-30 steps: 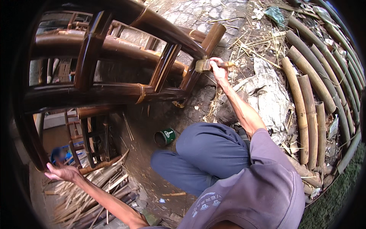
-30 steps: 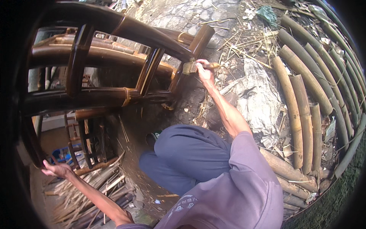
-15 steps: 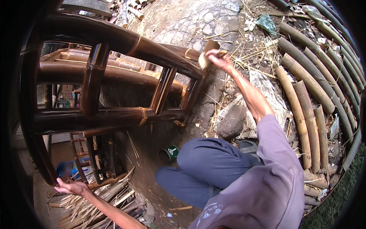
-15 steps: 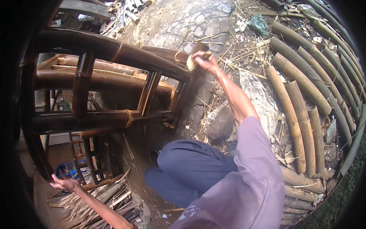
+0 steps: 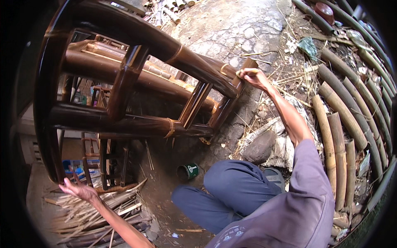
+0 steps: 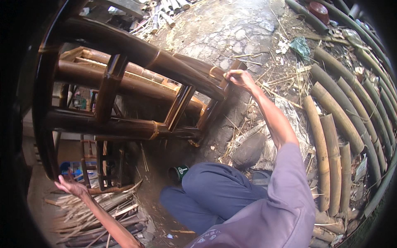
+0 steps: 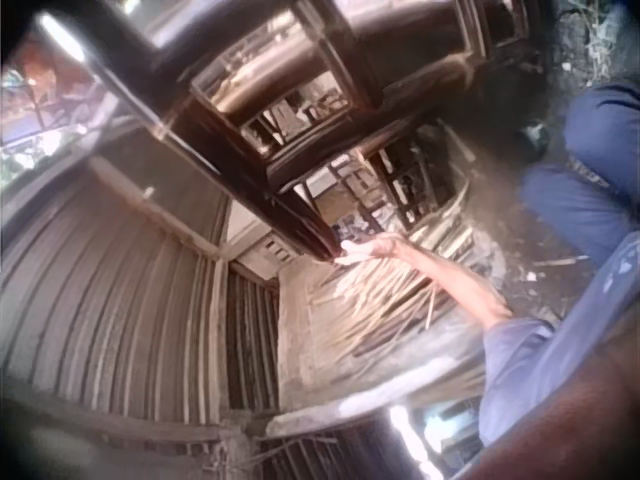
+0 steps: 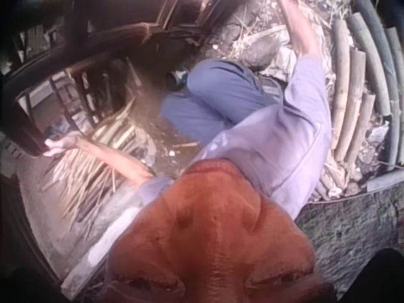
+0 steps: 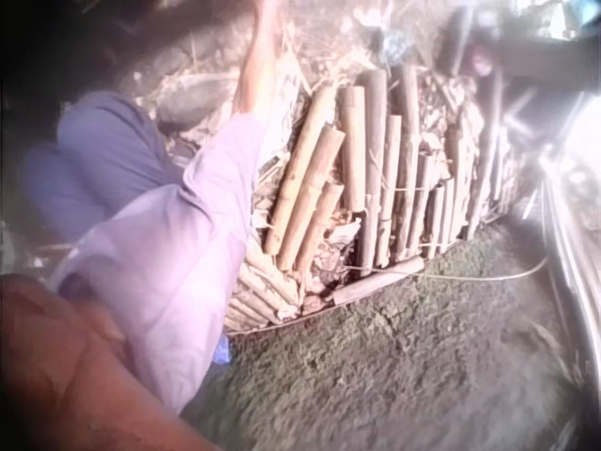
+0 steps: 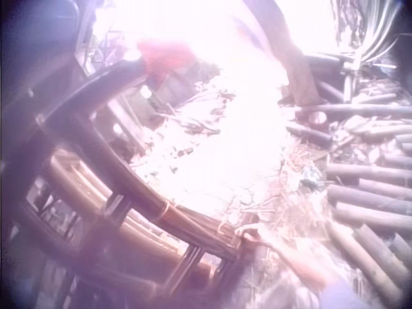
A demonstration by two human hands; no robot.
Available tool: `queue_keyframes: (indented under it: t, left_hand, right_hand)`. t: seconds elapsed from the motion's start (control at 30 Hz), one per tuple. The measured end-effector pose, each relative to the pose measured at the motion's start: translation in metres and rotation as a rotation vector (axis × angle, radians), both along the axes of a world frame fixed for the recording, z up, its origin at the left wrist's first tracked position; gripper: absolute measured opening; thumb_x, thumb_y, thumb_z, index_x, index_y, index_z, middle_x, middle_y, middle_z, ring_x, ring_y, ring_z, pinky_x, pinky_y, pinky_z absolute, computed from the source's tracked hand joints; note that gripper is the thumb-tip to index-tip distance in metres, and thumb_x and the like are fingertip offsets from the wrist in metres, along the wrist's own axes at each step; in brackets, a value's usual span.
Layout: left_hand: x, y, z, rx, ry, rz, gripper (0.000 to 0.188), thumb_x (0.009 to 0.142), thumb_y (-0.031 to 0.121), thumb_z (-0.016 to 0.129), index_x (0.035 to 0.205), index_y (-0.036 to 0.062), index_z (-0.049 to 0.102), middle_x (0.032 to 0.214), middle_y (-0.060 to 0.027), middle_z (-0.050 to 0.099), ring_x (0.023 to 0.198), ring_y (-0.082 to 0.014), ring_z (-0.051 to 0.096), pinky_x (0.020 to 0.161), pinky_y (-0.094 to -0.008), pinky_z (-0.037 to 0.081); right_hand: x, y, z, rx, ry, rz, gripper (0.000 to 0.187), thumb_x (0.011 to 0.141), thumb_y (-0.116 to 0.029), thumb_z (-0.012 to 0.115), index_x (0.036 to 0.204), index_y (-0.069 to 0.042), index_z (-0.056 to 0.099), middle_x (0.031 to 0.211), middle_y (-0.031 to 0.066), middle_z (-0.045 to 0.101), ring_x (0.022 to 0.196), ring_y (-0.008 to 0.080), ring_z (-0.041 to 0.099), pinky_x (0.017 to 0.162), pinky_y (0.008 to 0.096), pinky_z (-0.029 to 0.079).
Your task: The person applies a dark varnish to a bamboo chair using a brush. They dip the brush into a can and coat the frame and seat slats, repositioning the chair to reach different sides.
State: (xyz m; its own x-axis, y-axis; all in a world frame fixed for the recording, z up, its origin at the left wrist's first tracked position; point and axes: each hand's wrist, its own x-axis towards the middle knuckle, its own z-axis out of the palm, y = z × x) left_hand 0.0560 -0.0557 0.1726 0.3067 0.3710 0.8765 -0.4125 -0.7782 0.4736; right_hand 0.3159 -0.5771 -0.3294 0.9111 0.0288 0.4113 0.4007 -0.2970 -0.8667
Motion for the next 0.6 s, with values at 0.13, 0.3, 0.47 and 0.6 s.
queue_keyframes:
  t: [0.13, 0.3, 0.47, 0.6]
  left_hand:
    - [0.019, -0.005, -0.011, -0.091, -0.071, -0.015, 0.082, 0.090, 0.033, 0.063, 0.148, -0.0002, 0.015, 0.147, -0.0212, 0.024, 0.128, -0.0311, 0.037, 0.102, -0.0490, 0.042]
    - [0.015, -0.038, -0.004, -0.116, -0.047, -0.055, 0.078, 0.093, 0.037, 0.057, 0.150, 0.0021, 0.016, 0.151, -0.0194, 0.022, 0.137, -0.0284, 0.029, 0.108, -0.0450, 0.035]
    - [0.012, -0.032, -0.009, -0.158, -0.079, -0.061, 0.075, 0.095, 0.037, 0.054, 0.150, 0.0014, 0.018, 0.151, -0.0202, 0.023, 0.136, -0.0302, 0.032, 0.112, -0.0452, 0.028]
    - [0.019, -0.041, -0.010, -0.150, -0.122, -0.109, 0.072, 0.094, 0.038, 0.054, 0.148, 0.0009, 0.024, 0.149, -0.0176, 0.030, 0.136, -0.0266, 0.031, 0.111, -0.0458, 0.027]
  right_hand:
    - [-0.038, 0.026, -0.025, 0.462, -0.033, -0.244, 0.011, 0.093, -0.013, 0.061, 0.094, -0.006, 0.069, 0.089, -0.0010, 0.068, 0.085, 0.0093, 0.061, 0.075, 0.0266, 0.050]
    - [-0.067, 0.085, 0.038, 0.672, 0.253, -0.390, 0.011, 0.094, -0.014, 0.057, 0.097, -0.010, 0.066, 0.082, -0.0041, 0.059, 0.074, 0.0069, 0.052, 0.067, 0.0237, 0.044]
    - [-0.063, 0.078, 0.182, 0.637, 0.064, -0.254, 0.012, 0.095, -0.014, 0.057, 0.102, -0.010, 0.066, 0.096, 0.0016, 0.063, 0.087, 0.0104, 0.057, 0.074, 0.0258, 0.050]
    - [-0.052, 0.078, 0.293, 0.856, 0.069, -0.081, 0.015, 0.094, -0.017, 0.058, 0.105, -0.009, 0.063, 0.101, 0.0066, 0.063, 0.088, 0.0152, 0.061, 0.080, 0.0325, 0.055]
